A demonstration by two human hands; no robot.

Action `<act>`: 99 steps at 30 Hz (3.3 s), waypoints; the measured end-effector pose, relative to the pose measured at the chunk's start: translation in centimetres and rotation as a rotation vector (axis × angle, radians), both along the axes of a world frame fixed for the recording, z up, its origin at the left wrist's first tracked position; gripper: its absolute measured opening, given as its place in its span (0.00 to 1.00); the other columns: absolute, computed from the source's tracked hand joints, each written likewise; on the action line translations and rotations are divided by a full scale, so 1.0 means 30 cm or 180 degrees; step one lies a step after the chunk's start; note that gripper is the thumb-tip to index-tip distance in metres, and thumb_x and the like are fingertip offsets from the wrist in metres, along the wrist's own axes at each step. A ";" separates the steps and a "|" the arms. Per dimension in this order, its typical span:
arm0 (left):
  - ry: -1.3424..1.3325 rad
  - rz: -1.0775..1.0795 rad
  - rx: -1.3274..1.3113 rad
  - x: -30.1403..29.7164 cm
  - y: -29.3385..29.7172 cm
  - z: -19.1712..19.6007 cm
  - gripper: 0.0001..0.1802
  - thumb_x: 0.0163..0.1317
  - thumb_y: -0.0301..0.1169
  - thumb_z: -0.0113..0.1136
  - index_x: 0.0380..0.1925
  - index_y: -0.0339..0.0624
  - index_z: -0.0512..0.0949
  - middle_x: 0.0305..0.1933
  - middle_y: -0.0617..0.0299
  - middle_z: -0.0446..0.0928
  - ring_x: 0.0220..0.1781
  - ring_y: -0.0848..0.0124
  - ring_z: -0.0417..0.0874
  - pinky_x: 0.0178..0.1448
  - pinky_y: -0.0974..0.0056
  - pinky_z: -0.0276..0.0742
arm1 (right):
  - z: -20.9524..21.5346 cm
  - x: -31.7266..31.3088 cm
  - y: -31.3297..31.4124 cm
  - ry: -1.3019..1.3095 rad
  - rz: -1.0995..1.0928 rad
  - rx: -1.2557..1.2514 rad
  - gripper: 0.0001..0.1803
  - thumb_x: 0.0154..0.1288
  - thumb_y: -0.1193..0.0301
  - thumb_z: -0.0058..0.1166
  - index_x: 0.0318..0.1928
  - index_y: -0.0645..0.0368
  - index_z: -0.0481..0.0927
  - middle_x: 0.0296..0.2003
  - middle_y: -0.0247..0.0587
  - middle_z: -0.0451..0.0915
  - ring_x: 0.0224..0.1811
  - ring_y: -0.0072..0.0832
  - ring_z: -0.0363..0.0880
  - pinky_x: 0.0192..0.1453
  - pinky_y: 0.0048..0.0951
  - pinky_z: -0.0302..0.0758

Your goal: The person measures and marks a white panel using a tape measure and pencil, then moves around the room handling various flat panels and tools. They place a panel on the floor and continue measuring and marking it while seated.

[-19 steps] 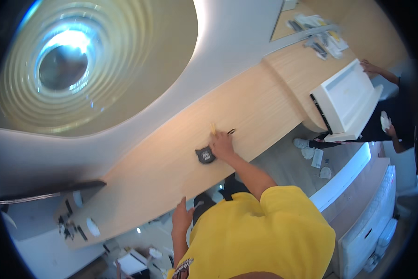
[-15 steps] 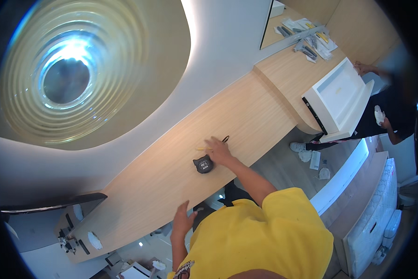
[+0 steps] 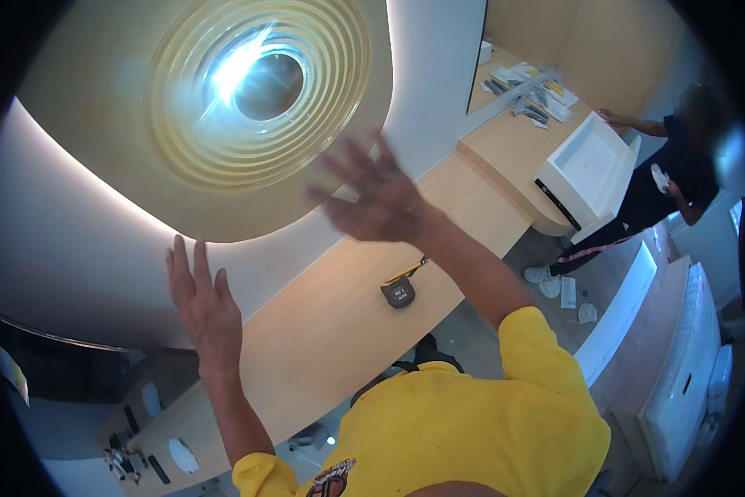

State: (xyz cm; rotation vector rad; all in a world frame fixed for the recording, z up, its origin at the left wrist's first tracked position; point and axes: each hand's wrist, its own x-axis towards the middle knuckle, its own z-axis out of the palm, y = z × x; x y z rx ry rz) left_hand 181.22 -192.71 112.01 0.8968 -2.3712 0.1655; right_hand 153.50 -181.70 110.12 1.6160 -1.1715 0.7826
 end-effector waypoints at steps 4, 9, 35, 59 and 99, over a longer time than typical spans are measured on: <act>-0.0201 -0.0103 -0.0774 0.073 -0.097 0.070 0.26 0.72 0.25 0.51 0.70 0.45 0.66 0.79 0.51 0.55 0.80 0.48 0.53 0.78 0.44 0.54 | 0.147 -0.014 0.019 -0.1019 -0.0535 -0.0901 0.40 0.61 0.64 0.61 0.71 0.65 0.62 0.71 0.57 0.62 0.77 0.51 0.56 0.79 0.59 0.49; -0.0033 0.0339 -0.0176 0.098 -0.158 0.112 0.29 0.73 0.30 0.47 0.74 0.46 0.60 0.80 0.54 0.54 0.82 0.50 0.47 0.80 0.40 0.42 | 0.208 0.084 -0.058 -0.1357 -0.0634 -0.1015 0.41 0.68 0.65 0.55 0.74 0.69 0.54 0.73 0.61 0.58 0.78 0.53 0.52 0.80 0.50 0.51; 0.0910 0.0804 -0.2936 0.170 -0.472 0.328 0.38 0.72 0.40 0.51 0.77 0.43 0.50 0.81 0.51 0.51 0.83 0.44 0.42 0.78 0.31 0.31 | 0.506 0.373 -0.432 -0.1096 -0.1648 -0.0347 0.41 0.58 0.74 0.52 0.74 0.67 0.58 0.73 0.56 0.59 0.73 0.55 0.59 0.73 0.69 0.51; -0.0664 -0.0075 -0.1205 0.109 -0.115 -0.075 0.43 0.68 0.33 0.57 0.78 0.47 0.48 0.83 0.55 0.42 0.83 0.47 0.42 0.79 0.36 0.41 | -0.046 0.557 -0.295 -0.0970 -0.0678 0.0689 0.30 0.67 0.62 0.51 0.67 0.61 0.69 0.71 0.54 0.61 0.77 0.59 0.51 0.77 0.67 0.48; -0.2227 -0.0765 0.3361 0.530 0.231 -1.144 0.24 0.61 0.35 0.66 0.55 0.33 0.79 0.48 0.41 0.84 0.50 0.49 0.86 0.54 0.53 0.80 | -1.110 0.631 0.501 -0.5127 -0.0528 0.3424 0.18 0.68 0.61 0.57 0.48 0.64 0.83 0.39 0.51 0.85 0.43 0.41 0.86 0.48 0.38 0.81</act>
